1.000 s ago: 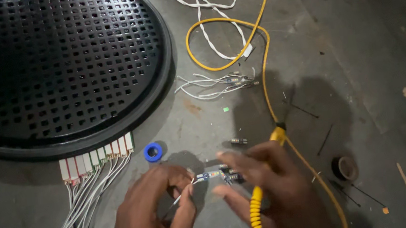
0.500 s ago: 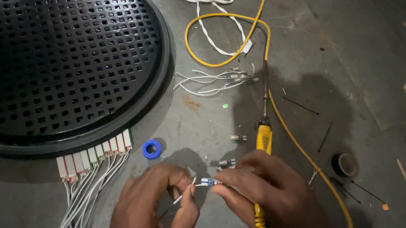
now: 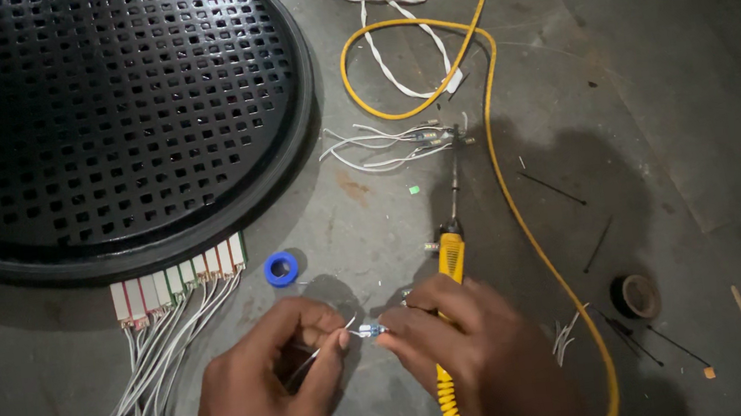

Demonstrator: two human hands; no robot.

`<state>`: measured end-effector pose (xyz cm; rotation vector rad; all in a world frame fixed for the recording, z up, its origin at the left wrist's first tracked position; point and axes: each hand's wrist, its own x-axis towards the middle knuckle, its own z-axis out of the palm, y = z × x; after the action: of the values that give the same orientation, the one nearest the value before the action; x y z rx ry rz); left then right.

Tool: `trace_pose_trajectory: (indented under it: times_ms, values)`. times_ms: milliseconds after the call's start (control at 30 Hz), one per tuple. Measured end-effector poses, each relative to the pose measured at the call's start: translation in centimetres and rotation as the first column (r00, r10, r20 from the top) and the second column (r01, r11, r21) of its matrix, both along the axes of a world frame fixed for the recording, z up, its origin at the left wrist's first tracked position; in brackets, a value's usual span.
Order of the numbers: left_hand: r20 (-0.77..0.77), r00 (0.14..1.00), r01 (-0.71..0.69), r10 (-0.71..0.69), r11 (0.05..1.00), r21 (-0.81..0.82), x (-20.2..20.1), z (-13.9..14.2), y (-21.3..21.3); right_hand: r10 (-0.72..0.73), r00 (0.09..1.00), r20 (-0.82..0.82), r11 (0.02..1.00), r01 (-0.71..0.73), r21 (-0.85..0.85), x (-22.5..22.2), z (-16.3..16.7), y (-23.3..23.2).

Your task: The person uses a soldering iron to attach wires to small electronic modules on a workbench. The person repeatedly picks up modules, applies solder to the connection points, and places the finished units on the table.

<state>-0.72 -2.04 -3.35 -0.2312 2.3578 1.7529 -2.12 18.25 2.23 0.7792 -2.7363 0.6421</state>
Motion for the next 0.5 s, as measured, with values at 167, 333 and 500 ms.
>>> trace_pose_trajectory:
  times_ms: [167, 333, 500]
  values:
    - [0.032, 0.999, -0.003, 0.004, 1.0, -0.007, -0.2, 1.0, -0.1, 0.017, 0.997, 0.075, 1.0, -0.017, 0.0, 0.1, 0.9, -0.5]
    - [-0.119, 0.989, 0.06, -0.088, 0.974, -0.218, -0.2, 1.9, -0.3, 0.04, 0.994, 0.102, 0.999, -0.042, 0.019, -0.1, 0.8, -0.8]
    - [-0.064, 0.986, 0.114, -0.155, 0.898, -0.424, 0.2, 2.0, -0.3, 0.076, 0.989, 0.126, 0.997, -0.076, -0.004, -0.3, 0.4, -1.2]
